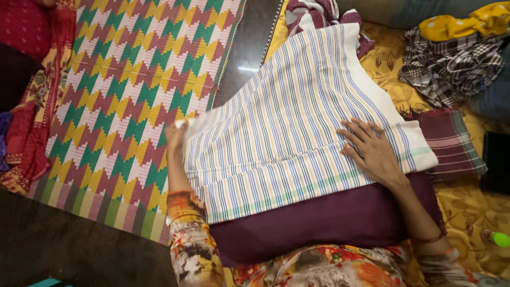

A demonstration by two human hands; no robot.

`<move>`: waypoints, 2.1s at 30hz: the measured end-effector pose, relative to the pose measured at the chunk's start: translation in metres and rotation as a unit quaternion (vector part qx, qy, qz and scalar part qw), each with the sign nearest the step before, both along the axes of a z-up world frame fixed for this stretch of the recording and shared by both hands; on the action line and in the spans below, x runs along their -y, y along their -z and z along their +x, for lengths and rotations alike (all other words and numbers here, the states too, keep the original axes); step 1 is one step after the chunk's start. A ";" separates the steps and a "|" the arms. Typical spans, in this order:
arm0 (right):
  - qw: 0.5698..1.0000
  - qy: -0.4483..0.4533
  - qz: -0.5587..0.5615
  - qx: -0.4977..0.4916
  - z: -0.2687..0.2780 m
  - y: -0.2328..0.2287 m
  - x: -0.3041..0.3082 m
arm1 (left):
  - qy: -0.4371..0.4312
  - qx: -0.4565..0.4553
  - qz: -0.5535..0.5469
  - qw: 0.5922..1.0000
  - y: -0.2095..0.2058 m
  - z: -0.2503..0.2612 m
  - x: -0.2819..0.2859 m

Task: The person folds a striped cloth on a purple cushion placed on a patterned mat. They smooth the cloth, fold it in half multiple times, and press down to create neat creases.

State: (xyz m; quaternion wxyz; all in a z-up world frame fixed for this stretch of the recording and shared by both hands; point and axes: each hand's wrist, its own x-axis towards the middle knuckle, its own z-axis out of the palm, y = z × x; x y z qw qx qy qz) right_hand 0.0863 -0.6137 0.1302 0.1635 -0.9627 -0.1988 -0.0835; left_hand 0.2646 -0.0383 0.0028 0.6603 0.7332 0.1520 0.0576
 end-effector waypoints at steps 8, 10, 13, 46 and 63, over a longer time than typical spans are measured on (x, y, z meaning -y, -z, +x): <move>1.000 0.000 0.015 -0.005 0.001 -0.005 -0.001 | -0.147 0.047 0.226 0.962 -0.012 -0.003 -0.047; 1.000 0.001 0.017 -0.005 0.001 -0.005 -0.002 | -0.105 -0.032 0.312 0.944 -0.007 -0.013 -0.047; 1.000 0.001 0.018 -0.011 0.000 -0.005 -0.001 | -0.038 -0.033 0.397 0.917 -0.007 -0.019 -0.039; 0.996 0.040 -0.003 -0.084 0.000 0.015 0.063 | 0.230 -0.034 0.525 0.819 -0.111 -0.193 0.141; 0.954 -0.283 -0.084 0.044 -0.058 0.019 -0.021 | 0.258 0.081 0.488 0.830 -0.141 -0.279 0.111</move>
